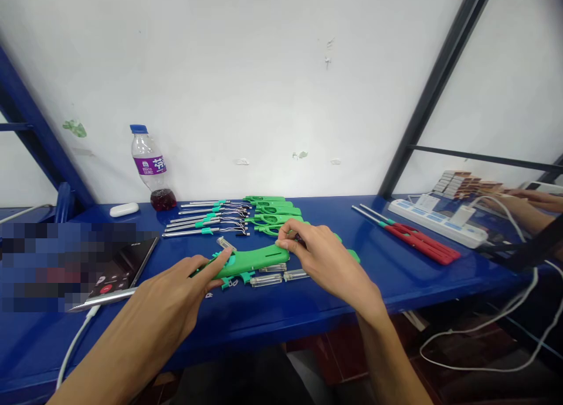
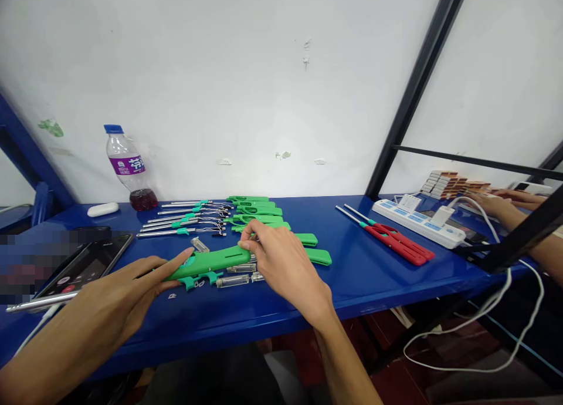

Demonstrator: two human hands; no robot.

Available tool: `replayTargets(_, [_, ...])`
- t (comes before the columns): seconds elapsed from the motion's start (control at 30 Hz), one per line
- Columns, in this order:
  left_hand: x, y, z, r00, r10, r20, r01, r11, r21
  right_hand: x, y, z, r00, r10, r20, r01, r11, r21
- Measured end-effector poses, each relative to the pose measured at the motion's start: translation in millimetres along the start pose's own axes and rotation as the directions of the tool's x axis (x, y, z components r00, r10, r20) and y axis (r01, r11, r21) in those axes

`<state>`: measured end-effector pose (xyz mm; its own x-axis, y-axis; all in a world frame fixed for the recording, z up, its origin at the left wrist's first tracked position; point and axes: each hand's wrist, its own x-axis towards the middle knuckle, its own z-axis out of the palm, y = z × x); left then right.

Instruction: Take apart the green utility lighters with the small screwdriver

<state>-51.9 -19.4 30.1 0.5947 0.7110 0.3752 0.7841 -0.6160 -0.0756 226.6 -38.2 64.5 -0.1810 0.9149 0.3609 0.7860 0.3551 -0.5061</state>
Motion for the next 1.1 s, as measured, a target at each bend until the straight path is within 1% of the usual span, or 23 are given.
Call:
replayTargets(0.07, [-1.2,-1.2,-4.2,0.997,0.001,-0.076,-0.001,1.0,0.007,2.2,0.7,-0.5,0.999,-0.034,0.012,0.033,0.997,0.076])
replayTargets(0.13, [-2.5,-1.3,-6.6,0.991,-0.003,-0.135,0.005,1.0,0.014,3.8,1.8,-1.4,0.999,-0.047,0.017,0.045,0.993,0.111])
replayTargets(0.23, [-3.9,-0.2,-8.0,0.989,-0.008,-0.148,0.012,1.0,0.02,4.8,3.0,-1.8,1.0,-0.03,0.004,0.029,0.994,0.104])
replayTargets(0.33, [-4.2,1.1,-6.9,0.987,-0.011,-0.159,0.026,0.995,0.093,5.5,2.3,-0.1,0.999,0.023,-0.046,-0.019,0.995,0.094])
replayTargets(0.4, [-4.1,2.2,-5.4,0.985,-0.014,-0.17,0.04,0.988,0.149,6.5,1.0,2.5,0.994,0.073,-0.08,-0.072,0.997,0.012])
replayTargets(0.5, [-4.1,4.8,-3.6,0.982,-0.02,-0.189,0.053,0.984,0.171,8.8,-1.6,9.3,0.989,0.116,-0.095,-0.13,0.979,-0.16])
replayTargets(0.6, [-4.6,8.4,-3.2,0.973,-0.034,-0.228,0.082,0.975,0.205,11.7,-4.7,18.9,0.993,0.082,-0.079,-0.101,0.954,-0.282])
replayTargets(0.7, [-5.2,12.6,-3.9,0.971,-0.069,-0.227,0.129,0.956,0.265,15.0,-7.7,29.6,0.996,0.05,-0.076,-0.076,0.912,-0.403])
replayTargets(0.77, [-5.2,15.2,-4.4,0.968,-0.071,-0.239,0.141,0.947,0.289,17.1,-9.2,36.0,0.996,0.042,-0.076,-0.073,0.882,-0.465])
replayTargets(0.93, [-4.8,19.1,-4.1,0.96,-0.006,-0.281,0.099,0.942,0.319,19.1,-9.9,45.7,0.999,0.012,-0.039,-0.03,0.844,-0.535])
replayTargets(1.03, [-5.0,20.0,-3.6,0.953,0.016,-0.304,0.086,0.944,0.318,18.7,-8.0,44.3,0.999,-0.003,-0.044,-0.022,0.84,-0.542])
replayTargets(1.1, [-5.1,20.8,-3.4,0.95,0.004,-0.314,0.097,0.947,0.306,18.4,-5.7,40.9,0.999,-0.009,-0.053,-0.021,0.841,-0.54])
